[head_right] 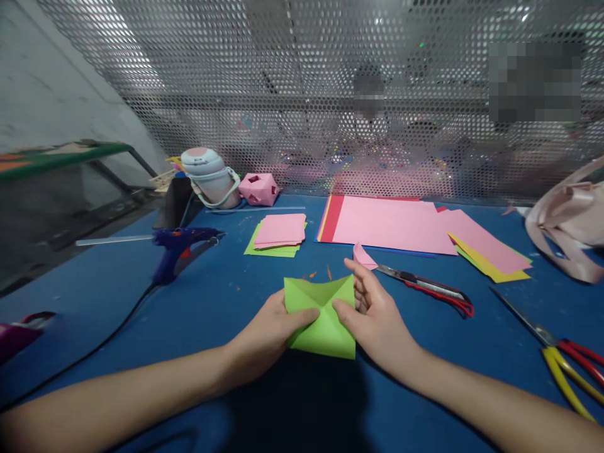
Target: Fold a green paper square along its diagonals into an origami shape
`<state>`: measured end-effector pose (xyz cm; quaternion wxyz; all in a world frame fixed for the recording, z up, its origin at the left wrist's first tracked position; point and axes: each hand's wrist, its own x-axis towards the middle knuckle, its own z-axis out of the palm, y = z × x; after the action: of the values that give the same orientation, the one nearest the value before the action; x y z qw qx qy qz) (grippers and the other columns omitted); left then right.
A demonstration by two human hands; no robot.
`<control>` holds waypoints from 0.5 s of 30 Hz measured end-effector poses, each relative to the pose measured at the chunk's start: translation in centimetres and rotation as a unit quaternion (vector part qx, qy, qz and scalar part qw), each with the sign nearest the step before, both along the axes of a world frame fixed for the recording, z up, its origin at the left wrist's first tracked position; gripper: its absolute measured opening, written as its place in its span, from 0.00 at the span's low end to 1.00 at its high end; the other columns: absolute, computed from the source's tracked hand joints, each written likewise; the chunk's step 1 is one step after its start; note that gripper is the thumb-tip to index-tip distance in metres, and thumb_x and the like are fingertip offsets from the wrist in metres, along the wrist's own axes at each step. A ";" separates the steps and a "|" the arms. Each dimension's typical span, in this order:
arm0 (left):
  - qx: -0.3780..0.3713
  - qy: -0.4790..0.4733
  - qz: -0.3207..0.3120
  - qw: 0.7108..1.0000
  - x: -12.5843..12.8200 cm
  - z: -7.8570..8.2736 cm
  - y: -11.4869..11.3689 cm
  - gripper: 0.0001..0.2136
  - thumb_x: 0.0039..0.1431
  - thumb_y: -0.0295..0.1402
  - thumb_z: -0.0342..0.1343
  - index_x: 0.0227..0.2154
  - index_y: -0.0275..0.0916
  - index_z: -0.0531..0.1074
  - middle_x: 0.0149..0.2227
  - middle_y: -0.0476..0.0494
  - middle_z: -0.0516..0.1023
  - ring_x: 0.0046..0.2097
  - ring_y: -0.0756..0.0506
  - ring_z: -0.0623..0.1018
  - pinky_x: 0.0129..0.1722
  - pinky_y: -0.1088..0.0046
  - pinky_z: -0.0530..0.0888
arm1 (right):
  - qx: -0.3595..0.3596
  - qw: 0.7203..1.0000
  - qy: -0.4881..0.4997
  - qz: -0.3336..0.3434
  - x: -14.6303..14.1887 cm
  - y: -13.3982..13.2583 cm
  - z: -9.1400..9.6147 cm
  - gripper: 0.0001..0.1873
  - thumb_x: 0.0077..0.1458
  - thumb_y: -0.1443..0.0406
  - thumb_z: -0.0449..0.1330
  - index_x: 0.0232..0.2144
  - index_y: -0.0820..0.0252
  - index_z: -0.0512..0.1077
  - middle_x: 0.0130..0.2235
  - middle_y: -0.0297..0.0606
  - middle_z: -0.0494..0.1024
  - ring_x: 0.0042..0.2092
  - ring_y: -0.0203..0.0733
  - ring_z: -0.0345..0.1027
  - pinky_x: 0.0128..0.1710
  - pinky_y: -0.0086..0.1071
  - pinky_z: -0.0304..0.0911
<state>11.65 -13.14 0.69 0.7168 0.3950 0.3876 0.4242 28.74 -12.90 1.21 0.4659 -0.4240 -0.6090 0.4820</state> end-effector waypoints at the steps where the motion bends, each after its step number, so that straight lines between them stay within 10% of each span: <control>1: 0.002 0.001 0.000 1.000 0.0 0.0 0.0 0.17 0.47 0.30 0.62 0.42 0.34 0.70 0.40 0.44 0.80 0.39 0.44 0.79 0.43 0.68 0.74 | -0.007 1.000 0.007 -0.002 0.0 0.0 -0.1 0.28 0.52 0.65 0.59 0.55 0.53 0.60 0.50 0.42 0.74 0.50 0.43 0.71 0.46 0.38 0.71; 15: 0.011 0.024 0.006 1.000 0.0 0.0 0.1 0.16 0.48 0.31 0.63 0.40 0.33 0.71 0.38 0.43 0.80 0.38 0.43 0.79 0.41 0.69 0.73 | -0.040 0.998 -0.031 -0.045 0.1 -0.1 0.1 0.18 0.50 0.62 0.61 0.45 0.55 0.67 0.31 0.31 0.72 0.31 0.36 0.68 0.27 0.28 0.64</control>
<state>11.70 -13.02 0.67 0.7001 0.4112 0.4025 0.4229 28.79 -13.03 1.34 0.4505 -0.4838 -0.5839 0.4712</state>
